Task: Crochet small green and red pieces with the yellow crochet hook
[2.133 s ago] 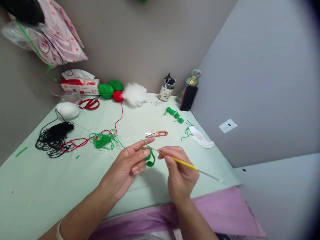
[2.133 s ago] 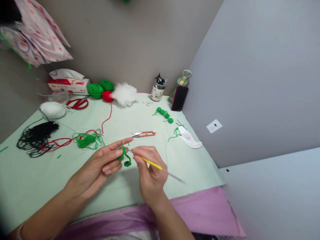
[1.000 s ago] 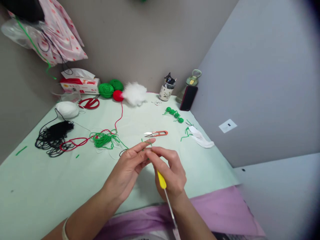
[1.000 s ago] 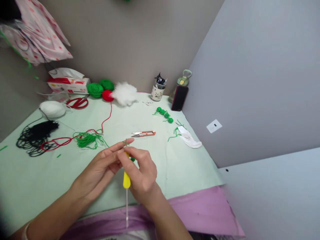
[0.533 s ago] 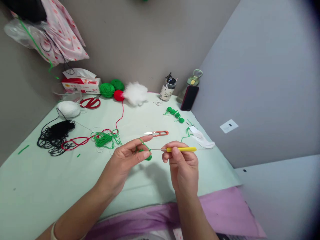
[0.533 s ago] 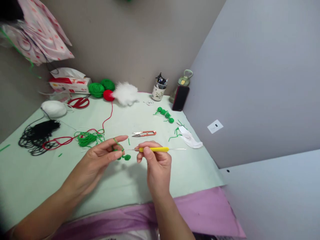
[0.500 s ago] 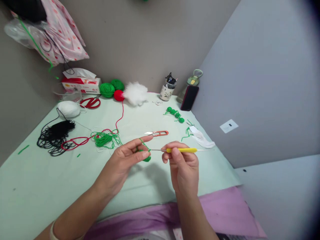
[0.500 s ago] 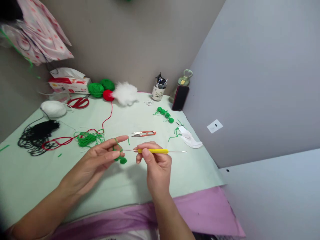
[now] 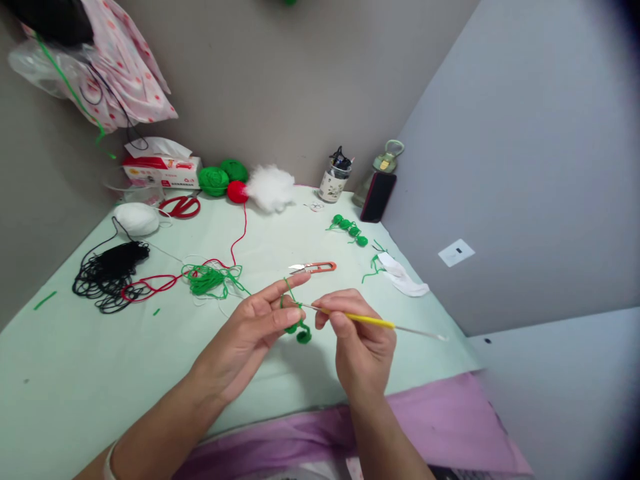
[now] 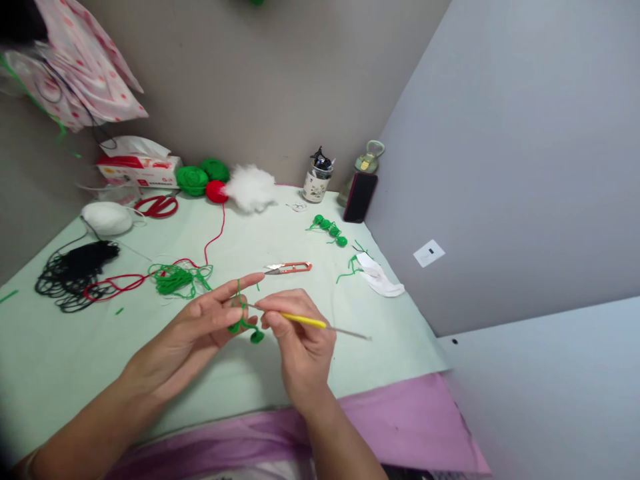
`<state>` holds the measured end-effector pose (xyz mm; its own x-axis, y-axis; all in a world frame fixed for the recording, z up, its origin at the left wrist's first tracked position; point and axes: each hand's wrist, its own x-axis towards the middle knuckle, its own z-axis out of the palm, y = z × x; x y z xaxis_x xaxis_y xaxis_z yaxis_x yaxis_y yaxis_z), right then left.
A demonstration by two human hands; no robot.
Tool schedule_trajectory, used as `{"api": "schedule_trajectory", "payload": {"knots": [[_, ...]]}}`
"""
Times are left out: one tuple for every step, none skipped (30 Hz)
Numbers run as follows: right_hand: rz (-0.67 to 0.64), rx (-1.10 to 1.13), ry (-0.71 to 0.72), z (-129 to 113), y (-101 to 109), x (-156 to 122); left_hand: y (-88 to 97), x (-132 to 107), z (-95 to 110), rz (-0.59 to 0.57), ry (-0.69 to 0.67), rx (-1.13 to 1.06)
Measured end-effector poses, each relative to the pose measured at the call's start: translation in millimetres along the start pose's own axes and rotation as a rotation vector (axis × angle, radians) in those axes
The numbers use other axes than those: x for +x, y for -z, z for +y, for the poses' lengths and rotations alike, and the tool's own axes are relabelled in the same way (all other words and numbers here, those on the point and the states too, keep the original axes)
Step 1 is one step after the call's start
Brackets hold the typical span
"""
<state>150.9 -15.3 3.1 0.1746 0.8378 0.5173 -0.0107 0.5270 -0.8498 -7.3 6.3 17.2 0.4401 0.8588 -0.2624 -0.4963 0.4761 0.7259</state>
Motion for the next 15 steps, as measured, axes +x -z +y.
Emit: {"api": "schedule_trajectory", "payload": {"knots": [[0.023,0.012,-0.019,0,2,1,2.3,0,0,-0.011,0.015,-0.025],[0.043,0.032,-0.044,0,3,1,4.6,1,0,-0.020,0.025,-0.046],[0.056,0.056,-0.072,1,5,2,6.7,1,0,-0.028,0.030,-0.060],[0.062,0.080,-0.099,1,6,3,8.4,1,0,-0.034,0.030,-0.067],[0.065,0.101,-0.121,0,7,4,9.7,1,0,-0.039,0.027,-0.068],[0.070,0.119,-0.137,0,7,5,10.4,1,1,-0.042,0.021,-0.065],[0.075,0.133,-0.149,0,8,6,10.6,1,1,-0.046,0.017,-0.058],[0.076,0.143,-0.160,0,8,6,10.3,1,1,-0.047,0.009,-0.047],[0.074,0.151,-0.168,0,8,7,9.3,1,1,-0.045,0.000,-0.026],[0.067,0.161,-0.175,0,8,7,7.9,1,1,-0.037,-0.012,0.003],[0.052,0.174,-0.182,0,7,6,5.9,1,2,-0.026,-0.030,0.038],[0.029,0.185,-0.188,0,7,6,3.5,0,1,-0.010,-0.050,0.073],[-0.001,0.190,-0.189,1,5,5,0.8,0,1,0.006,-0.069,0.105],[-0.030,0.186,-0.182,1,4,4,-1.9,0,1,0.024,-0.087,0.128],[-0.053,0.164,-0.163,1,2,3,-4.5,-1,0,0.038,-0.102,0.141]]}}
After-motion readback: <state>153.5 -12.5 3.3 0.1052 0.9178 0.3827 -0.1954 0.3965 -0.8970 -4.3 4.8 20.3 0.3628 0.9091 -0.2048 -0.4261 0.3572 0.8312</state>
